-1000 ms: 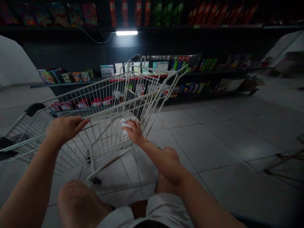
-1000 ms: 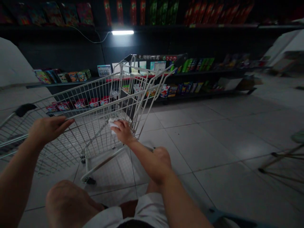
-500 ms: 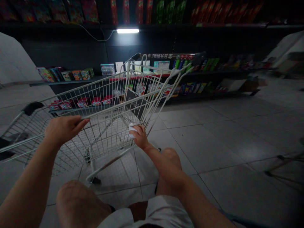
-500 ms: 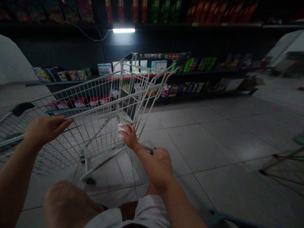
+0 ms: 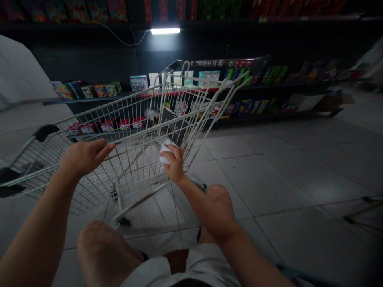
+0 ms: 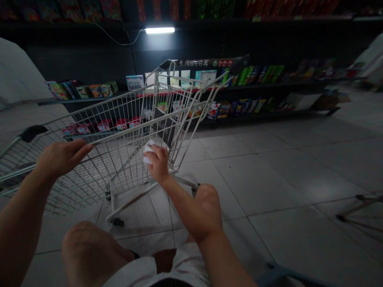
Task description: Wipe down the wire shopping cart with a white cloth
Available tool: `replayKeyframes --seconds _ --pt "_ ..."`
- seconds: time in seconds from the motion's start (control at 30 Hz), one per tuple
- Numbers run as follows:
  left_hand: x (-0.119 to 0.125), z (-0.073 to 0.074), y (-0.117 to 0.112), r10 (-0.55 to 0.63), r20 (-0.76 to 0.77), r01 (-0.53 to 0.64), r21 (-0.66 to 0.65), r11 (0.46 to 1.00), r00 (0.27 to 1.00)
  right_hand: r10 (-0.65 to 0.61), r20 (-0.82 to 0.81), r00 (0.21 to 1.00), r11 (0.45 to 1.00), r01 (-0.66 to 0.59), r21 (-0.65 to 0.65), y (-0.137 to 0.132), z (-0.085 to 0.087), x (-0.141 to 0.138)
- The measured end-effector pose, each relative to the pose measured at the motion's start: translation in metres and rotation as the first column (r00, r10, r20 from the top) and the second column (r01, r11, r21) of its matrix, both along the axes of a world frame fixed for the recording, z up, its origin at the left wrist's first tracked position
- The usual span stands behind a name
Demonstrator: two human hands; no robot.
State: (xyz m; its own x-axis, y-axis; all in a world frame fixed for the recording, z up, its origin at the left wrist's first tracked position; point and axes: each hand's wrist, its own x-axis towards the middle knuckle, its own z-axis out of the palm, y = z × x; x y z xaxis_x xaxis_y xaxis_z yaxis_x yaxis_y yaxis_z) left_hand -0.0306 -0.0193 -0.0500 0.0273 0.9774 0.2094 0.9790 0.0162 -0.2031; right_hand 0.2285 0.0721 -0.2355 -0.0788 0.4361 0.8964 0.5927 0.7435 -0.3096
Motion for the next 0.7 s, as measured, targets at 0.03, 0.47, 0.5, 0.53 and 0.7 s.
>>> replayKeyframes --seconds 0.03,0.47,0.5,0.53,0.7 --pt "0.000 0.000 0.001 0.023 0.024 -0.023 0.004 1.000 0.999 0.002 -0.032 0.999 1.000 -0.001 0.017 0.001 0.014 -0.005" --pt "0.001 0.006 0.016 0.049 0.095 -0.034 -0.155 0.987 0.994 0.148 0.282 0.948 0.987 -0.160 0.022 -0.009 -0.012 -0.047" --pt "0.001 0.006 0.017 0.086 0.084 -0.069 -0.183 0.981 0.993 0.127 0.241 0.962 0.987 -0.148 0.069 -0.008 -0.006 -0.053" --pt "0.001 0.007 0.017 0.107 0.074 -0.090 -0.204 0.975 0.991 0.106 0.206 0.973 0.984 -0.132 0.119 -0.006 -0.003 -0.059" --pt "0.001 0.008 0.017 0.088 0.105 -0.060 -0.238 0.969 0.991 0.142 0.435 0.889 0.954 -0.241 0.181 -0.018 -0.061 -0.065"
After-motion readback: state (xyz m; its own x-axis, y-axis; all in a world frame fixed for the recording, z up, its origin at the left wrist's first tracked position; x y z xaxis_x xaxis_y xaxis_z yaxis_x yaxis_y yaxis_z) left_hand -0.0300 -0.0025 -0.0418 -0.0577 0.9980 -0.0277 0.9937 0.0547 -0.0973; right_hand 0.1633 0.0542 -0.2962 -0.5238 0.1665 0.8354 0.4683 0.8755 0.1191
